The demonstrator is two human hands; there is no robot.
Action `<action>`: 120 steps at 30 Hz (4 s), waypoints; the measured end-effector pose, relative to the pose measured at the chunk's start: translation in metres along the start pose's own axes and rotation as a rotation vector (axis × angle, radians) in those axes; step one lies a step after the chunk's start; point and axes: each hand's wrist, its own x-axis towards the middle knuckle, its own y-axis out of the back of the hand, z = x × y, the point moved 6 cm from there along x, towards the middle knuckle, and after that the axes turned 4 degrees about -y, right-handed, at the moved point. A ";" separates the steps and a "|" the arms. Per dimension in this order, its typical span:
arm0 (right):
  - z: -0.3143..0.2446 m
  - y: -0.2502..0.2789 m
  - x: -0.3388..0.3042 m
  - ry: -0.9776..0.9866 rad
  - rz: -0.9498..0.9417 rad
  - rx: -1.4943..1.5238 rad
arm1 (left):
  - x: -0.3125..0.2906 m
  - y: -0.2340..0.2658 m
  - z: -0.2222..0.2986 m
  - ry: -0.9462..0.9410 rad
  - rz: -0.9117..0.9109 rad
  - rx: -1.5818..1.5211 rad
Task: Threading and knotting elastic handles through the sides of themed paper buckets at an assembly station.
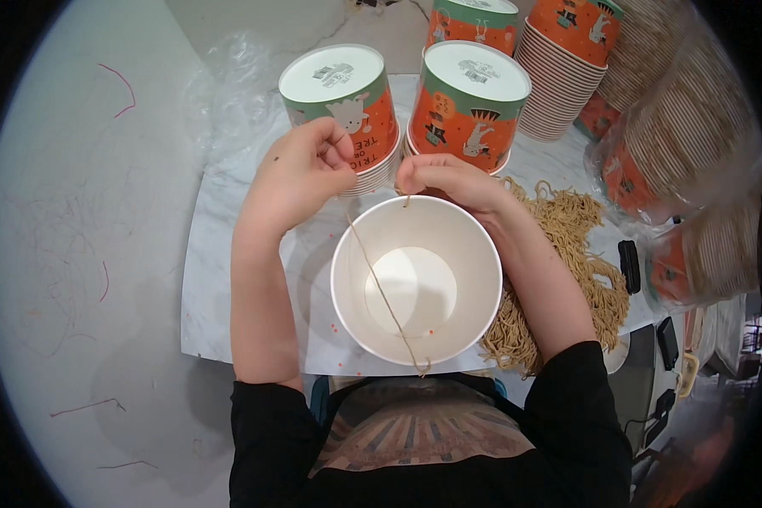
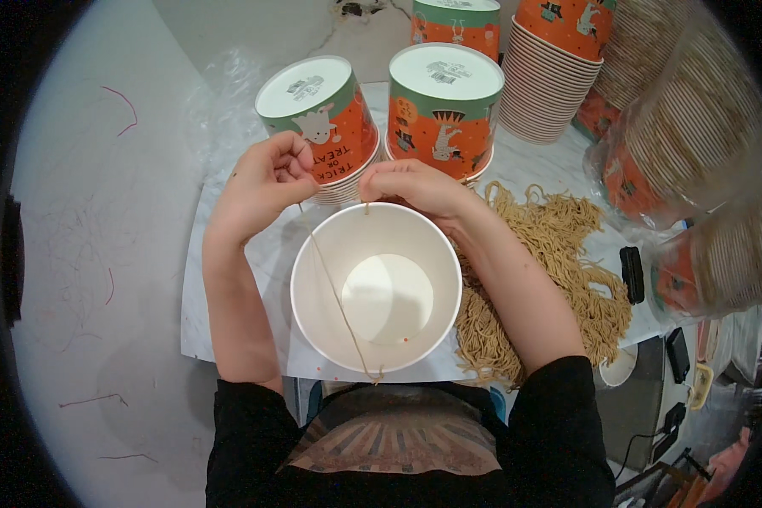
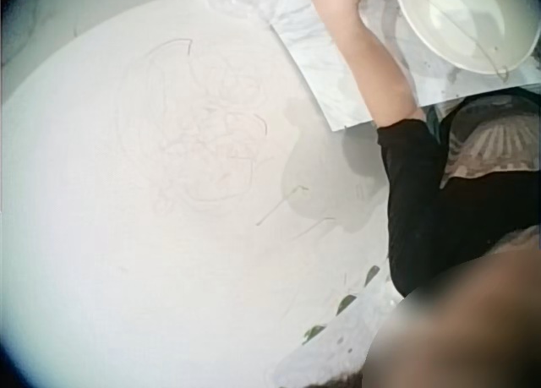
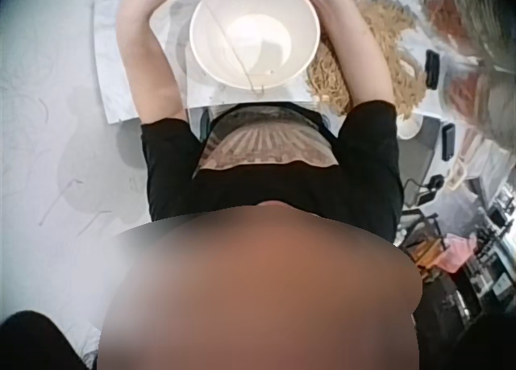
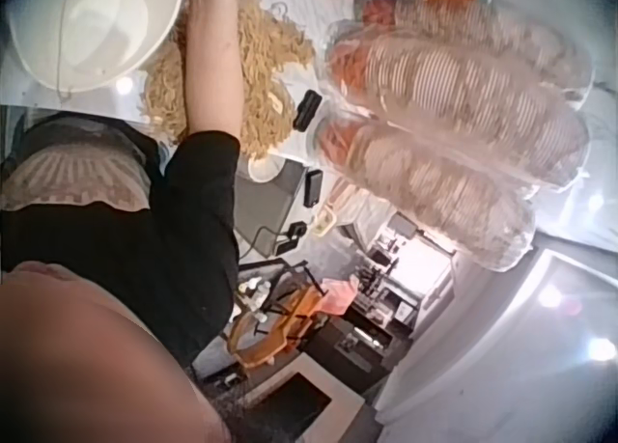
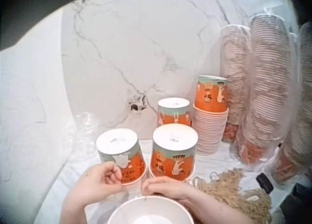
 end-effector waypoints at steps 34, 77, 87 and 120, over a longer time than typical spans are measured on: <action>-0.056 -0.025 -0.076 0.422 -0.479 -1.134 | -0.027 0.001 0.031 -0.281 -0.213 0.502; -0.120 0.008 -0.106 1.296 0.682 -0.850 | 0.012 -0.028 0.006 0.144 -0.131 -1.275; -0.103 0.066 -0.075 0.850 0.918 -0.878 | 0.013 -0.001 0.012 -0.108 0.066 -0.982; -0.120 -0.009 -0.130 1.011 0.921 -1.092 | -0.041 0.076 0.047 -0.716 0.984 -0.243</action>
